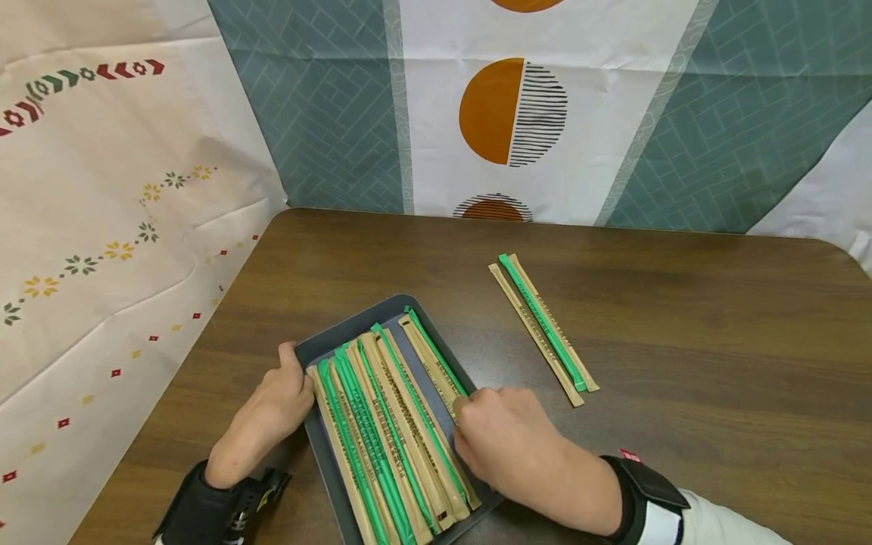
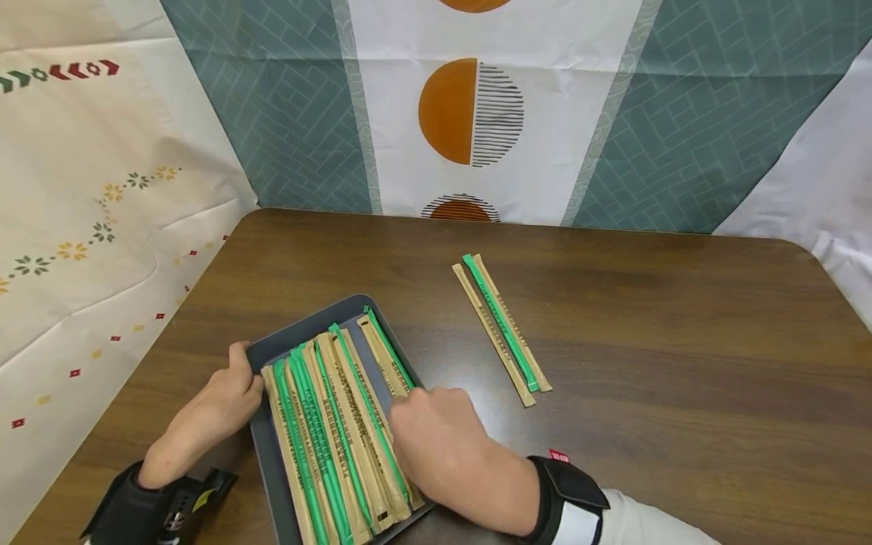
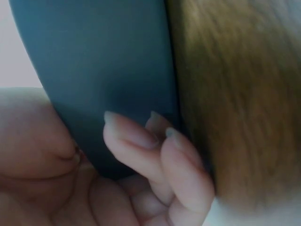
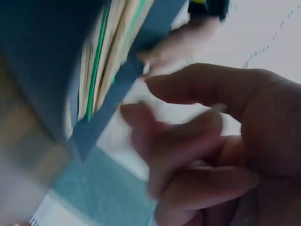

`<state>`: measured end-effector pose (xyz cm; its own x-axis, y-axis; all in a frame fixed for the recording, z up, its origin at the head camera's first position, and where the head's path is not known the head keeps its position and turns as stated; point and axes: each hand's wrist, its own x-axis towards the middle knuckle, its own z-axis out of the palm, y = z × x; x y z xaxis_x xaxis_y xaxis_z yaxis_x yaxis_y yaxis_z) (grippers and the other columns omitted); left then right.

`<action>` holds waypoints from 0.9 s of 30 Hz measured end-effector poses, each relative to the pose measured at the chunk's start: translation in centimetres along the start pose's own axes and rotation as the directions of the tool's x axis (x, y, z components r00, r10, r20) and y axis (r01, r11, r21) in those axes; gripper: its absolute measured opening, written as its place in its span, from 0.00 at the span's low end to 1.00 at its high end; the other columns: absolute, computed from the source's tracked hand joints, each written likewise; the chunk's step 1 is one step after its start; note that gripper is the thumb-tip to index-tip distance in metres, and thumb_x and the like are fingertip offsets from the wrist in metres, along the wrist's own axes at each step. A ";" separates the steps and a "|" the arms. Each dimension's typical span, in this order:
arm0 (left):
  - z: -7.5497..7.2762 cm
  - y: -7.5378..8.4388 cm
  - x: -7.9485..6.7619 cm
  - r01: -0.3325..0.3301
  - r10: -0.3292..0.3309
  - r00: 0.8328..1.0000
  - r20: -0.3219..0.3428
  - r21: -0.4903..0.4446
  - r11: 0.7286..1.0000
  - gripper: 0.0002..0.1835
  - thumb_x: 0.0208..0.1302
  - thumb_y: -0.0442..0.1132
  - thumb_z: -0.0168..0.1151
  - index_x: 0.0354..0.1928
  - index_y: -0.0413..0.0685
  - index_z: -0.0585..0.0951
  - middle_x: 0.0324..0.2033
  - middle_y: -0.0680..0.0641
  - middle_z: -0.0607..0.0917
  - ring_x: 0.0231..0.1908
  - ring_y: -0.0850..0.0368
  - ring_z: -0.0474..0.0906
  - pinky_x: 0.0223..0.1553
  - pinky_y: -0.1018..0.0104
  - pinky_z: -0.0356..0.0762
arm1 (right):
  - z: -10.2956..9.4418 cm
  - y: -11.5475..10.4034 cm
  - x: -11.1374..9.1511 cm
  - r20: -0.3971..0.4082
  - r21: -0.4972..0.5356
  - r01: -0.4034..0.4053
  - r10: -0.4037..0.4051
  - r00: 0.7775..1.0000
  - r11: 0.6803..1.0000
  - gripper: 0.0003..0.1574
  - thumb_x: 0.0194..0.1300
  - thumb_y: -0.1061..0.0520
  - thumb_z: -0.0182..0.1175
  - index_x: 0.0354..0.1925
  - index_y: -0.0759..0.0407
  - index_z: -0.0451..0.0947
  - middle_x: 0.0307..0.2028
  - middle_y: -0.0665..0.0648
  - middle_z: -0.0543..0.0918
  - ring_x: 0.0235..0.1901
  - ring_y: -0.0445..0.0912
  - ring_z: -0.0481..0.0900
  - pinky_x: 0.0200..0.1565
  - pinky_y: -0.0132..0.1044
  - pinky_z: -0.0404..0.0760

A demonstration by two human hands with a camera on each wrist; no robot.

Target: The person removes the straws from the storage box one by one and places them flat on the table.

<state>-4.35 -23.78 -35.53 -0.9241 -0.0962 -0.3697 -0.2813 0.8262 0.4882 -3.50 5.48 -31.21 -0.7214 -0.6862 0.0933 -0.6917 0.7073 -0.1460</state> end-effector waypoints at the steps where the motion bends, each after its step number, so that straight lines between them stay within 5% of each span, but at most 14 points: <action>1: 0.0 0.0 0.0 -0.001 0.001 1.000 0.000 -0.001 1.000 0.28 0.73 0.35 0.35 0.64 0.24 0.41 0.29 0.33 0.75 0.29 0.47 0.73 0.28 0.57 0.69 | 0.5 -0.4 -0.1 0.040 0.003 -0.013 0.013 0.999 1.000 0.22 0.57 0.57 0.66 0.14 0.51 0.65 0.12 0.47 0.66 0.11 0.41 0.67 0.12 0.36 0.66; 8: 0.1 -0.1 0.0 -0.007 0.007 1.000 -0.004 0.004 1.000 0.28 0.72 0.34 0.35 0.64 0.24 0.41 0.29 0.34 0.75 0.29 0.47 0.73 0.28 0.57 0.69 | 2.9 -1.6 -0.2 0.216 -0.094 -0.139 0.156 0.964 0.986 0.19 0.58 0.56 0.66 0.16 0.54 0.71 0.17 0.49 0.72 0.17 0.46 0.77 0.18 0.40 0.76; 15: 0.1 -0.1 0.0 0.001 -0.001 1.000 -0.004 0.009 1.000 0.28 0.72 0.34 0.36 0.64 0.23 0.41 0.30 0.33 0.76 0.30 0.47 0.74 0.28 0.57 0.70 | 3.5 -1.8 0.3 0.309 -0.242 -0.106 0.180 0.934 0.964 0.14 0.51 0.60 0.71 0.18 0.53 0.76 0.19 0.48 0.75 0.20 0.44 0.78 0.21 0.39 0.77; 27: 0.0 -0.1 -0.1 0.003 -0.003 1.000 0.006 -0.030 1.000 0.31 0.71 0.36 0.38 0.66 0.25 0.39 0.24 0.40 0.71 0.23 0.50 0.70 0.23 0.60 0.63 | 3.5 -1.4 -0.1 0.193 -0.188 -0.080 0.117 0.974 0.979 0.21 0.50 0.60 0.69 0.11 0.51 0.70 0.13 0.48 0.70 0.15 0.43 0.74 0.16 0.38 0.74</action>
<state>-4.22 -23.85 -35.56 -0.9217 -0.0957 -0.3758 -0.2920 0.8091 0.5101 -2.33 3.91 -34.44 -0.7770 -0.6186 -0.1162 -0.6257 0.7793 0.0346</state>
